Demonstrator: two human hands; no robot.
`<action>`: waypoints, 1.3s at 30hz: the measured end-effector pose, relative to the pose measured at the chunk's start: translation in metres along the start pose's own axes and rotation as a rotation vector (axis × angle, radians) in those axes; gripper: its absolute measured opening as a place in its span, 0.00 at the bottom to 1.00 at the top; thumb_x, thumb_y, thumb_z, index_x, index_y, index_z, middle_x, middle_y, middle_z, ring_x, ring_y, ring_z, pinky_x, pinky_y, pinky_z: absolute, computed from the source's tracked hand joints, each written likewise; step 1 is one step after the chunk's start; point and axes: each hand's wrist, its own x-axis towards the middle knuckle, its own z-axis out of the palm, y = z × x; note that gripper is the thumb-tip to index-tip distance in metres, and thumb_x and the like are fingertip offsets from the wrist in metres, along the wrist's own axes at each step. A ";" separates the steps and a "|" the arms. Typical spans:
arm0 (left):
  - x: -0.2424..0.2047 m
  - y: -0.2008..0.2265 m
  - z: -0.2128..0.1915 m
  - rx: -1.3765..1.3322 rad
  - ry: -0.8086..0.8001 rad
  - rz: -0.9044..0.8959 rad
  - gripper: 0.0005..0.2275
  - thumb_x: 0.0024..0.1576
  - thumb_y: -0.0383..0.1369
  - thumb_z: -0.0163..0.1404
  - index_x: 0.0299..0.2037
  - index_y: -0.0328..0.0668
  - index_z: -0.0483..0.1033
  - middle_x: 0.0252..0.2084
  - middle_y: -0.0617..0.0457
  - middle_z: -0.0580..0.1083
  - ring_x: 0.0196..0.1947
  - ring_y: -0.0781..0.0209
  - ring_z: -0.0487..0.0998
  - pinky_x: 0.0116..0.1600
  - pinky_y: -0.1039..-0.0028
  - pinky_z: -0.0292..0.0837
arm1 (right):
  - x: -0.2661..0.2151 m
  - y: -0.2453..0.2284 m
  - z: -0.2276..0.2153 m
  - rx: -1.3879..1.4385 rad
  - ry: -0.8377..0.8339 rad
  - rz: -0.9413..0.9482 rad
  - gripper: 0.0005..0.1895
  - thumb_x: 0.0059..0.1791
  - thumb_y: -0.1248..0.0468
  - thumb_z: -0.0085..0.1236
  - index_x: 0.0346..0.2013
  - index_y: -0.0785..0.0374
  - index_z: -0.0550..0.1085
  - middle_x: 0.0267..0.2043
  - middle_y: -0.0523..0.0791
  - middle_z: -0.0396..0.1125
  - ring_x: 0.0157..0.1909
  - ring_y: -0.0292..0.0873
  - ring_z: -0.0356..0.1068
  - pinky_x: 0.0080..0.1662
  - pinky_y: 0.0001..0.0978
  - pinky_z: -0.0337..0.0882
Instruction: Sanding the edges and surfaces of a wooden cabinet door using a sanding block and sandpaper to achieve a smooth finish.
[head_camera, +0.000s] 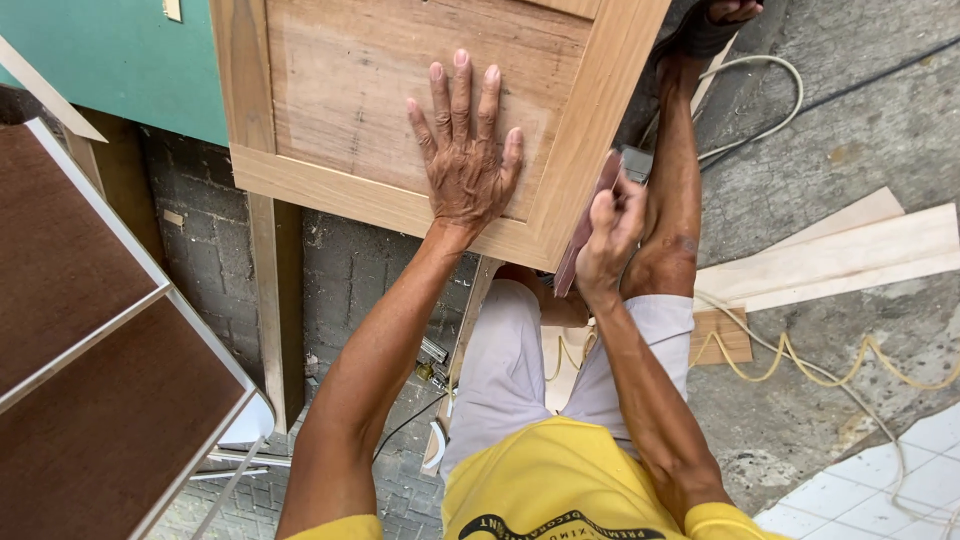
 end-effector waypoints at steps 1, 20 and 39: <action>-0.003 -0.001 0.000 -0.036 0.018 0.002 0.27 0.72 0.53 0.37 0.78 0.57 0.49 0.79 0.47 0.46 0.80 0.44 0.43 0.78 0.44 0.28 | 0.010 0.002 0.001 0.003 0.011 -0.042 0.25 0.56 0.48 0.48 0.56 0.65 0.69 0.39 0.39 0.59 0.40 0.33 0.56 0.47 0.25 0.61; -0.008 -0.007 -0.007 -0.074 0.023 0.003 0.30 0.70 0.53 0.49 0.78 0.57 0.51 0.79 0.49 0.47 0.80 0.45 0.45 0.78 0.44 0.33 | -0.096 0.025 -0.017 0.009 -0.023 0.038 0.25 0.58 0.48 0.44 0.60 0.64 0.68 0.58 0.46 0.66 0.59 0.41 0.64 0.63 0.35 0.64; 0.000 -0.001 0.026 -0.234 0.430 0.081 0.29 0.65 0.48 0.37 0.77 0.50 0.57 0.79 0.41 0.53 0.78 0.37 0.49 0.76 0.42 0.30 | 0.039 0.003 0.004 -0.032 0.019 0.042 0.18 0.57 0.55 0.48 0.51 0.67 0.73 0.42 0.49 0.66 0.47 0.41 0.62 0.52 0.42 0.65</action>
